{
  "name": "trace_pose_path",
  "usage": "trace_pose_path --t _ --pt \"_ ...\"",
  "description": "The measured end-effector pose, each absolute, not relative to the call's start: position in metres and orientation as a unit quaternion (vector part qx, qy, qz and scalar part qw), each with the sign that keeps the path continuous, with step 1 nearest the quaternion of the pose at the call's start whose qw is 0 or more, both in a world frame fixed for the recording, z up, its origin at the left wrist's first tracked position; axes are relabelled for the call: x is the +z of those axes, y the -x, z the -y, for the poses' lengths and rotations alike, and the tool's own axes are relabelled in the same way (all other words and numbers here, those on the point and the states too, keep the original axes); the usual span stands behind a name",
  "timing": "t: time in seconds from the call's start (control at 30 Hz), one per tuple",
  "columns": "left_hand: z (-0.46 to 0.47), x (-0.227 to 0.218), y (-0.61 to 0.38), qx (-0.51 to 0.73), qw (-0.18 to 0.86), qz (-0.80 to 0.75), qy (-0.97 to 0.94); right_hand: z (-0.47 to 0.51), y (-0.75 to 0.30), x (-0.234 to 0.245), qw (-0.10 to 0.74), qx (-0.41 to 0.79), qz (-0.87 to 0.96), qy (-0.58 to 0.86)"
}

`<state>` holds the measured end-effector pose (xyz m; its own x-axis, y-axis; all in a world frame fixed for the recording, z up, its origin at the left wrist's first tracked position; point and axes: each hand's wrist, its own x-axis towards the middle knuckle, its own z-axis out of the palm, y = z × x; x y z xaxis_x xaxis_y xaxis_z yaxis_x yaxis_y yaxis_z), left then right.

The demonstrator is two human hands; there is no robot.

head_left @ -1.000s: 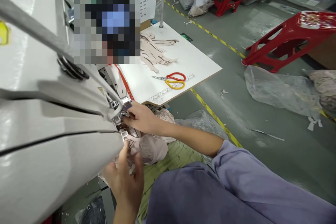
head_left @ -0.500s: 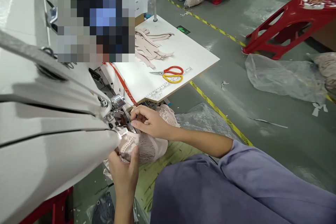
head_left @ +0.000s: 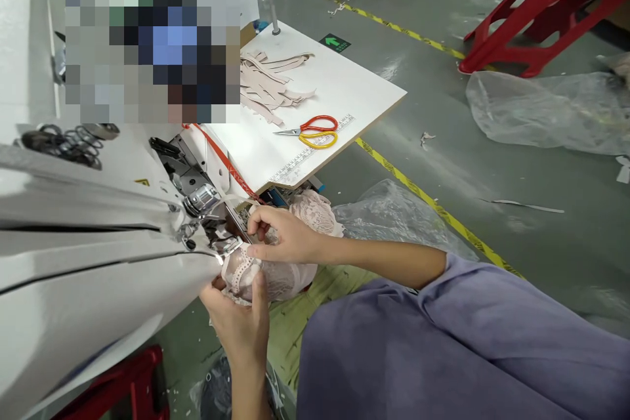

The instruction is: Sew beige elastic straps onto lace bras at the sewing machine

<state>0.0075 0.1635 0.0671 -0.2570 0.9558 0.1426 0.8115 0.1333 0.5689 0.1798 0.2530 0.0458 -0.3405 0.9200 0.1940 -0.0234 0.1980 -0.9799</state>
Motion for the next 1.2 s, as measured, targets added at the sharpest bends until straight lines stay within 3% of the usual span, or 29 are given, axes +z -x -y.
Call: trace_pose_path --t 0.47,0.73,0.93,1.07,1.2 --pt "-0.155 0.07 -0.013 0.34 0.151 -0.704 -0.605 -0.243 -0.181 0.057 0.399 0.586 0.596 0.376" --pt "-0.123 0.059 -0.012 0.53 0.44 -0.571 -0.447 -0.224 -0.218 0.043 0.308 0.718 0.538 0.317" --pt "-0.136 0.047 -0.018 0.397 0.681 -0.53 -0.312 -0.199 -0.224 0.056 0.264 0.77 0.494 0.304" --pt "-0.141 0.062 -0.016 0.407 0.742 -0.458 -0.271 -0.187 -0.22 0.047 0.228 0.678 0.635 0.291" --pt "-0.129 0.109 0.02 0.53 0.628 -0.504 -0.266 -0.188 -0.224 0.015 0.18 0.453 0.831 0.267"
